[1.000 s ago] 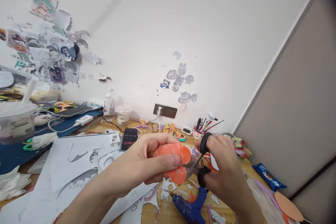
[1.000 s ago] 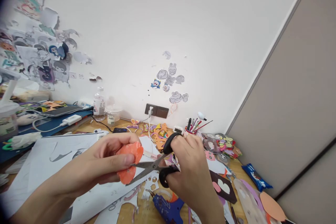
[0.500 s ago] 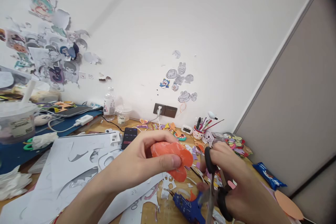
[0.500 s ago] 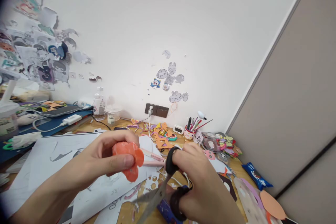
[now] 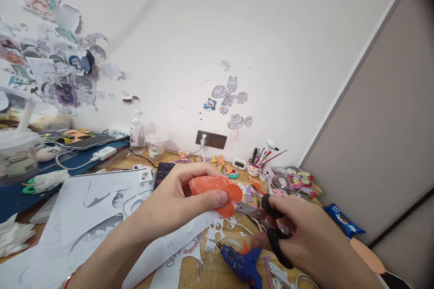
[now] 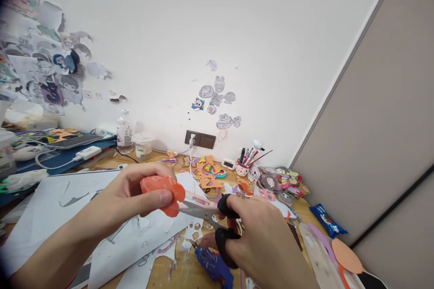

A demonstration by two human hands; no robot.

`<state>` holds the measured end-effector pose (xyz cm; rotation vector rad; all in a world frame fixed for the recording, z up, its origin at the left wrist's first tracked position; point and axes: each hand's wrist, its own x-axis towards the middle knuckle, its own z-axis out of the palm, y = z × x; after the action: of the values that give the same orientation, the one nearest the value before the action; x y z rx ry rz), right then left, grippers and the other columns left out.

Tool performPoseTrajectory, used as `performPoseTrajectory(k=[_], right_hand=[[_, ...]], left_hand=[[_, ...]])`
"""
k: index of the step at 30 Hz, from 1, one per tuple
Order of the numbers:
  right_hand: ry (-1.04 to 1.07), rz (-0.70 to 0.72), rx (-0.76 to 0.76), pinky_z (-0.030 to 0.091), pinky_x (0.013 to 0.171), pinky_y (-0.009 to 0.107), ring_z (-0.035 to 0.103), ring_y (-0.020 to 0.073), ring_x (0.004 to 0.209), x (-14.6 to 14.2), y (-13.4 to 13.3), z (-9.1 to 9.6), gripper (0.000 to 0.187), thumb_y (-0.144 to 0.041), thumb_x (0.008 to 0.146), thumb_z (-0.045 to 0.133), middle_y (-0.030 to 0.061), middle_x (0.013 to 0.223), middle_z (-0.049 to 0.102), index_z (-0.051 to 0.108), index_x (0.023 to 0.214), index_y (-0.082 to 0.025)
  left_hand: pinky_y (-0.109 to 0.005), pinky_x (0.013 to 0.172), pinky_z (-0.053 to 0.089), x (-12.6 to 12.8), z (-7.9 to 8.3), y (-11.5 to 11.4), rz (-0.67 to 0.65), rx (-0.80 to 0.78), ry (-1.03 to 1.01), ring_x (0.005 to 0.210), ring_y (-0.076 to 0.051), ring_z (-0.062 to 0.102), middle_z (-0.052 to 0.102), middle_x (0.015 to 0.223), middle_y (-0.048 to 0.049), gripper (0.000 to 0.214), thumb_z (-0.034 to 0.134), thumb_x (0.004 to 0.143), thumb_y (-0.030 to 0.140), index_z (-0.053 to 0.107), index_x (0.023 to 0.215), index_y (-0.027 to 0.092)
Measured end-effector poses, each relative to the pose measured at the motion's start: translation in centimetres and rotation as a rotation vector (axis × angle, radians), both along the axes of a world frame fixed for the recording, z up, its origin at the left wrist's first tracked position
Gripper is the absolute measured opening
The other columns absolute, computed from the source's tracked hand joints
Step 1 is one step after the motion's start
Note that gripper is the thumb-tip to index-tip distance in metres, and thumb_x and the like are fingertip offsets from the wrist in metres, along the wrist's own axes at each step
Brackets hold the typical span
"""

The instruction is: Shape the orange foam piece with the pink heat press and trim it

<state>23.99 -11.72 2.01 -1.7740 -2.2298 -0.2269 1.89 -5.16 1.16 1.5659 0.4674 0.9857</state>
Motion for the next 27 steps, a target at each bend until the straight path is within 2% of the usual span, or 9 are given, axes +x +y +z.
performPoseTrajectory(k=[3, 7, 10, 14, 18, 21, 24, 27], right_hand=[[0.004, -0.052, 0.063, 0.029, 0.044, 0.021, 0.045, 0.0117, 0.047, -0.6, 0.1, -0.2, 0.035, -0.046, 0.066, 0.069, -0.0052, 0.052, 0.052, 0.045, 0.057, -0.021], [-0.006, -0.074, 0.125, 0.027, 0.044, 0.022, 0.043, 0.0119, 0.046, -1.0, 0.1, -0.3, 0.036, -0.045, 0.065, 0.069, -0.0058, 0.050, 0.051, 0.043, 0.056, -0.021], [-0.034, -0.101, 0.174, 0.024, 0.043, 0.022, 0.042, 0.0116, 0.044, -1.1, 0.1, -0.3, 0.029, -0.032, 0.066, 0.065, -0.0065, 0.048, 0.050, 0.040, 0.055, -0.021], [-0.084, -0.180, 0.301, 0.021, 0.042, 0.020, 0.040, 0.0113, 0.043, -0.9, 0.1, -0.2, 0.016, -0.012, 0.056, 0.054, -0.0079, 0.046, 0.047, 0.041, 0.056, -0.022], [-0.110, -0.185, 0.399, 0.019, 0.042, 0.020, 0.036, 0.0113, 0.042, -0.6, 0.2, -0.1, 0.013, -0.012, 0.053, 0.049, -0.0073, 0.045, 0.045, 0.042, 0.055, -0.023], [-0.122, -0.180, 0.449, 0.018, 0.044, 0.021, 0.030, 0.0104, 0.041, -0.6, 0.2, -0.2, 0.013, -0.015, 0.056, 0.049, -0.0072, 0.044, 0.041, 0.039, 0.054, -0.022], [-0.118, -0.169, 0.459, 0.017, 0.045, 0.022, 0.029, 0.0100, 0.042, -0.7, 0.5, -0.2, 0.015, -0.016, 0.060, 0.050, -0.0071, 0.045, 0.040, 0.037, 0.054, -0.021], [-0.074, -0.164, 0.375, 0.017, 0.046, 0.022, 0.031, 0.0101, 0.044, -0.6, 1.2, -0.3, 0.015, -0.016, 0.060, 0.051, -0.0067, 0.046, 0.043, 0.038, 0.055, -0.021]], left_hand=[[-0.019, 0.048, 0.036, 0.2, -0.2, 0.1, 0.035, 0.027, -0.009, 0.057, -0.010, 0.052, 0.065, 0.066, 0.0016, 0.009, 0.069, 0.074, 0.029, 0.066, 0.072, 0.020], [-0.021, 0.058, 0.044, 0.4, -0.3, 0.3, -0.002, 0.055, -0.042, 0.063, -0.011, 0.056, 0.064, 0.071, 0.0010, 0.005, 0.069, 0.074, 0.025, 0.069, 0.071, 0.021], [-0.022, 0.058, 0.047, 0.7, -0.5, 0.3, -0.003, 0.018, -0.089, 0.064, -0.012, 0.057, 0.064, 0.071, 0.0004, 0.005, 0.071, 0.072, 0.025, 0.070, 0.071, 0.020], [-0.023, 0.060, 0.048, 1.0, -0.7, 0.4, 0.036, -0.027, -0.125, 0.062, -0.011, 0.057, 0.066, 0.071, 0.0008, 0.004, 0.071, 0.072, 0.022, 0.068, 0.070, 0.019], [-0.022, 0.062, 0.047, 1.1, -0.9, 0.8, 0.005, -0.023, -0.137, 0.062, -0.010, 0.058, 0.067, 0.070, 0.0014, 0.002, 0.070, 0.074, 0.021, 0.069, 0.072, 0.020], [-0.023, 0.064, 0.047, 1.0, -1.1, 1.1, 0.001, -0.013, -0.154, 0.063, -0.011, 0.058, 0.067, 0.069, 0.0013, 0.001, 0.069, 0.074, 0.021, 0.069, 0.074, 0.020], [-0.024, 0.065, 0.047, 1.1, -1.5, 1.3, 0.026, -0.008, -0.180, 0.064, -0.012, 0.059, 0.067, 0.073, 0.0009, 0.002, 0.069, 0.074, 0.022, 0.069, 0.075, 0.021], [-0.024, 0.065, 0.046, 1.2, -1.6, 1.4, 0.063, 0.002, -0.170, 0.064, -0.012, 0.059, 0.067, 0.077, 0.0005, 0.003, 0.069, 0.074, 0.024, 0.068, 0.074, 0.021]])
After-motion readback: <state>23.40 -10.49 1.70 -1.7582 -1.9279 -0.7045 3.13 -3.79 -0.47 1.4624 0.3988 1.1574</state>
